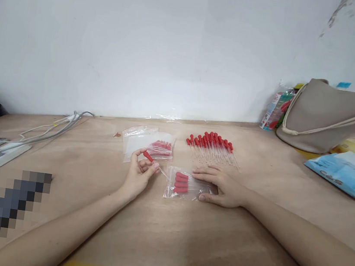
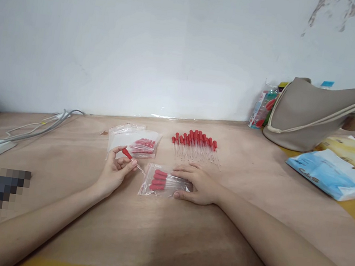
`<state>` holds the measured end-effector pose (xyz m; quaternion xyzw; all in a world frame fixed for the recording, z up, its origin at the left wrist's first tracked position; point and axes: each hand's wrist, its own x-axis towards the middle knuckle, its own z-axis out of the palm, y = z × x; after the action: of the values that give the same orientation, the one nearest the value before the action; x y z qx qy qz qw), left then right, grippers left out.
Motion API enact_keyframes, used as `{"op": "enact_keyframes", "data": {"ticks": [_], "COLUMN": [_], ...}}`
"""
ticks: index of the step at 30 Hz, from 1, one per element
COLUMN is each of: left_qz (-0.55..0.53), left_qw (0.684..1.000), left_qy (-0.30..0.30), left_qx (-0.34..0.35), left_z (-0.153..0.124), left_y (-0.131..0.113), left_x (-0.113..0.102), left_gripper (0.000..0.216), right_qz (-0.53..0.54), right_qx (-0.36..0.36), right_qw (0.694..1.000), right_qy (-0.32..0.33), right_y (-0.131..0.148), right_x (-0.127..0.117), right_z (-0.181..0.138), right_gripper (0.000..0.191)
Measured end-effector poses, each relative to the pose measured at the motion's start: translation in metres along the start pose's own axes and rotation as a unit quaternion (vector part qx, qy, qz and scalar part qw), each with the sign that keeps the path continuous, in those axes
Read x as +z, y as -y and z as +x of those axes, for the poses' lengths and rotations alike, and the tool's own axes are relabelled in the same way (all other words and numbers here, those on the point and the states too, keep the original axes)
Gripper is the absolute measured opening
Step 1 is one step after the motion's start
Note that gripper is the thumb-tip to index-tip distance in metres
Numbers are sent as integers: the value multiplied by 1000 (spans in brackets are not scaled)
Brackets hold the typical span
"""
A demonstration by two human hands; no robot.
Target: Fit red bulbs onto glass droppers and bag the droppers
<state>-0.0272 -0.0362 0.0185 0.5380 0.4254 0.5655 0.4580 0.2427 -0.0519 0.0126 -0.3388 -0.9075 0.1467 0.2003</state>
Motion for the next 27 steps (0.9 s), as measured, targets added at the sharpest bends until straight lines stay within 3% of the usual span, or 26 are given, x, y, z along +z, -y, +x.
{"op": "enact_keyframes", "data": {"ticks": [11, 22, 25, 27], "left_qz": [23, 83, 99, 96], "left_qw": [999, 996, 995, 991], "left_qy": [21, -9, 26, 86], "left_qx": [14, 11, -2, -20], "left_z": [0, -1, -2, -3], "left_y": [5, 6, 5, 3], "left_x": [6, 0, -6, -11], "left_gripper": [54, 48, 46, 43], "right_qz": [1, 0, 0, -6], "right_qx": [1, 6, -1, -3], "right_qw": [1000, 1000, 1000, 1000], "right_qy": [-6, -12, -25, -26], "right_y": [2, 2, 1, -1], "right_x": [-1, 0, 1, 1], "right_z": [0, -1, -1, -1], "right_gripper": [60, 61, 61, 61]}}
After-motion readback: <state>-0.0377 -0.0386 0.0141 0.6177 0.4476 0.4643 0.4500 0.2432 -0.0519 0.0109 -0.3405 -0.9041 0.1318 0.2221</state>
